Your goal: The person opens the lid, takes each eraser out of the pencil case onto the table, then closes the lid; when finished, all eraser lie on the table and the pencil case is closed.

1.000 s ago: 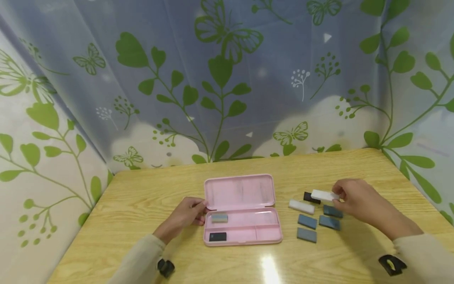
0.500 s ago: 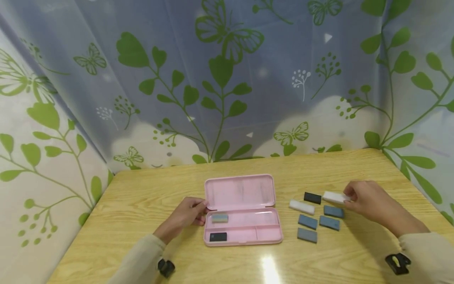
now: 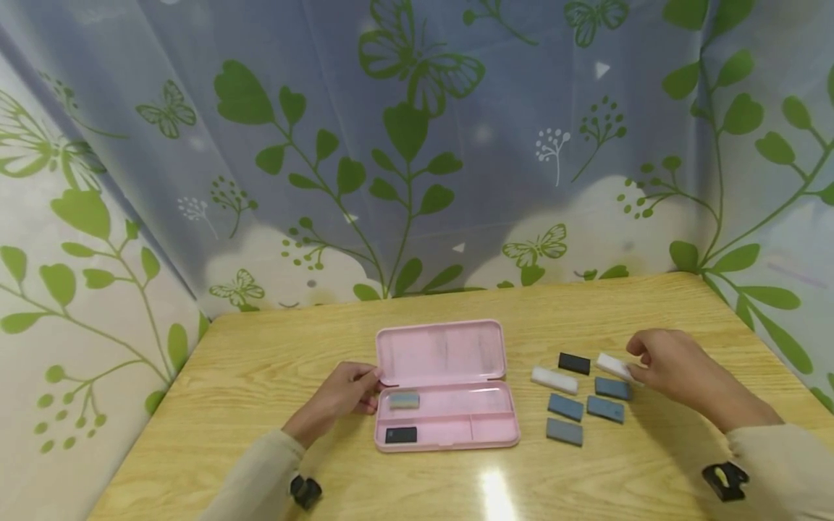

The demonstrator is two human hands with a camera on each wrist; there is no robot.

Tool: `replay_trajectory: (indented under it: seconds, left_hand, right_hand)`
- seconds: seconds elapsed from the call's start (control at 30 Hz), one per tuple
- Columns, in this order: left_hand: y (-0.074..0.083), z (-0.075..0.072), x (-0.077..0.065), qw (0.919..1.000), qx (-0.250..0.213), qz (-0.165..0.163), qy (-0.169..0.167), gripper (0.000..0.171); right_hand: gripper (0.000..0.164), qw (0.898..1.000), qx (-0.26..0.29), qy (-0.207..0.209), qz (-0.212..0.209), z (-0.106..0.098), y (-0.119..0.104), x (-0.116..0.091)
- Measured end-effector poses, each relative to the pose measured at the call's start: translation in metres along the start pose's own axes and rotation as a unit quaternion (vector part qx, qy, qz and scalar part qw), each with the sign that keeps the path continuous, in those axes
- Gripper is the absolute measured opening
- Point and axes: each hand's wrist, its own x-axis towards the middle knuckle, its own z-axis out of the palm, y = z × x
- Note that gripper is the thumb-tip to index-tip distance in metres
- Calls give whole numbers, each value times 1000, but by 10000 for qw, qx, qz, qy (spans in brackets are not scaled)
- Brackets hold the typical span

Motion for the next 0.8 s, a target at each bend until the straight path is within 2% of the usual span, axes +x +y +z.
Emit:
replay_trajectory:
  seconds: [0.23, 0.4, 0.5, 0.63, 0.8]
  left_hand:
    - [0, 0, 1, 10000, -12, -61, -3, 27]
    - [1, 0, 0, 10000, 31, -66, 6, 26]
    - [1, 1, 0, 10000, 24, -36, 2, 26]
    - [1, 1, -1, 10000, 18, -8, -19, 27]
    - [1, 0, 0, 10000, 17, -53, -28, 27]
  right_hand:
    - [26, 9991, 345, -53, -223, 5, -26, 8]
    - [25, 9964, 469, 87, -698, 13, -51, 17]
    - [25, 9940, 607, -3, -907, 16, -70, 24]
    - [26, 9899, 871, -326, -1068, 15, -96, 33]
    - [23, 9833, 1045, -437, -1424, 22, -126, 44]
